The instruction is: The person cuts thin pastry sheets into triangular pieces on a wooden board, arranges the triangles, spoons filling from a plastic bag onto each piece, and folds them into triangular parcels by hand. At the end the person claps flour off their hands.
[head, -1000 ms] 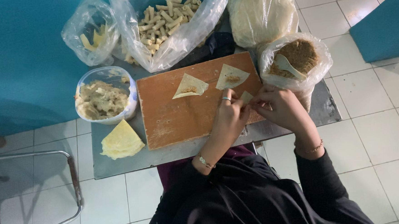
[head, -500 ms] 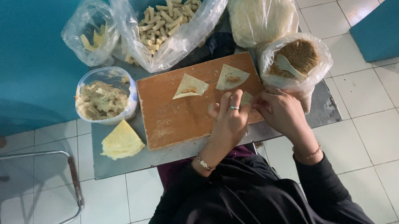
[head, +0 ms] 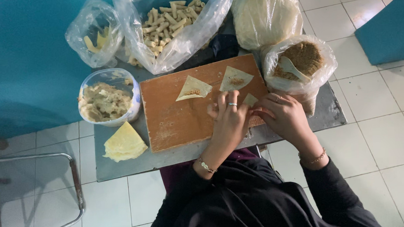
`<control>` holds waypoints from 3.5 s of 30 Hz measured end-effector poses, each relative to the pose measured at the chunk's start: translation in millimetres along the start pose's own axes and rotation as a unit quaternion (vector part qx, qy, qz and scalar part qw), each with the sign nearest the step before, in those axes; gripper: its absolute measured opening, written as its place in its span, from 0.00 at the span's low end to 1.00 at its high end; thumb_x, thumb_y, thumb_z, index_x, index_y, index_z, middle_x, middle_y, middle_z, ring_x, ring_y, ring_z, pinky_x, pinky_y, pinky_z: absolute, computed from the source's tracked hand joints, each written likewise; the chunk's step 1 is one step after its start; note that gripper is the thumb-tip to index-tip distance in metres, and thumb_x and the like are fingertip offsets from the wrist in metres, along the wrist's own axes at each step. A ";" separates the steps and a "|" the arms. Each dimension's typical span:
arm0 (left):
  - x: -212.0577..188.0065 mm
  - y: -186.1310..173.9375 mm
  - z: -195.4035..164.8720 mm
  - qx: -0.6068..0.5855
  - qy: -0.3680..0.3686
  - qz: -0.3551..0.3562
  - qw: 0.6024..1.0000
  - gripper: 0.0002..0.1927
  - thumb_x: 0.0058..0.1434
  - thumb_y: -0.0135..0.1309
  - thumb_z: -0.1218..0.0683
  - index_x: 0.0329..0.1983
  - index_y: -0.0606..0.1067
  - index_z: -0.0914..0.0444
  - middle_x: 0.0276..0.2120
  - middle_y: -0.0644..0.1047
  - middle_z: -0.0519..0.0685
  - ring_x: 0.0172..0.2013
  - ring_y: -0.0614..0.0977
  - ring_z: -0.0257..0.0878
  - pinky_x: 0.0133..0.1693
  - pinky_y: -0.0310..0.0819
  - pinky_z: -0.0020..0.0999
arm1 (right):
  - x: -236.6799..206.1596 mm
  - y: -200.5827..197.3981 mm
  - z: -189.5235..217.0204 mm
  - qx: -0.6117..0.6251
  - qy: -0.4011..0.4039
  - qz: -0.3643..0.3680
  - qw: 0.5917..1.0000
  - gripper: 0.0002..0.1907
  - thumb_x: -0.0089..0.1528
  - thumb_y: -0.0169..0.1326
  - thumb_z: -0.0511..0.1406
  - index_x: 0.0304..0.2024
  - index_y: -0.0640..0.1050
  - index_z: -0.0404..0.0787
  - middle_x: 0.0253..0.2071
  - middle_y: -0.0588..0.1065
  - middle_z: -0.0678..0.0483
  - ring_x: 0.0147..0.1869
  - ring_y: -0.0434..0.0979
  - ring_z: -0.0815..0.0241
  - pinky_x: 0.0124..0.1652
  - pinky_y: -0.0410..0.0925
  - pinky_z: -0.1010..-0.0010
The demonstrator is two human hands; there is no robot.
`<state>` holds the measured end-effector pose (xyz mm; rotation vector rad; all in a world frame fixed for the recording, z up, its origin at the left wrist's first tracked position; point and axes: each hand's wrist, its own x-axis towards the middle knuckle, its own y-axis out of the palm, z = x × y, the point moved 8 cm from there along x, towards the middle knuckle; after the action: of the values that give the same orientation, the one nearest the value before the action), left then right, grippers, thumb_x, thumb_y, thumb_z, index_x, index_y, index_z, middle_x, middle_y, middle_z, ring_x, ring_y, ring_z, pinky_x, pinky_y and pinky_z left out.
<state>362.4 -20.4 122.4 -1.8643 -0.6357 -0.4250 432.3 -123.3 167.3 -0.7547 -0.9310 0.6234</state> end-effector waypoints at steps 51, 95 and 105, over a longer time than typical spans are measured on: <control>-7.6 -1.2 -7.8 0.070 -0.009 -0.036 0.997 0.12 0.55 0.57 0.59 0.43 0.81 0.59 0.56 0.73 0.50 0.61 0.70 0.50 0.51 0.54 0.59 | -16.1 11.0 -13.2 -0.097 0.014 -0.090 0.991 0.12 0.55 0.65 0.34 0.42 0.85 0.50 0.45 0.75 0.59 0.51 0.70 0.50 0.53 0.65 0.61; -4.5 -38.8 18.6 0.159 -0.092 -0.014 0.983 0.23 0.58 0.59 0.53 0.59 0.77 0.49 0.68 0.64 0.53 0.65 0.65 0.56 0.57 0.52 0.71 | 5.8 45.9 -14.8 -0.236 0.063 0.026 0.969 0.20 0.62 0.56 0.37 0.56 0.81 0.48 0.79 0.58 0.52 0.67 0.59 0.42 0.58 0.53 0.46; -14.7 -91.4 81.3 0.157 -0.144 -0.087 0.973 0.22 0.67 0.57 0.50 0.65 0.74 0.49 0.61 0.68 0.52 0.62 0.68 0.55 0.57 0.52 0.65 | 17.8 22.9 -4.0 -0.137 0.062 -0.043 0.988 0.08 0.61 0.62 0.37 0.43 0.85 0.53 0.75 0.65 0.58 0.68 0.58 0.45 0.64 0.51 0.55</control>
<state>294.7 78.2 152.0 -1.5830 -1.0075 -0.1530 440.6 -97.7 156.0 -0.9808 -0.9388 0.3716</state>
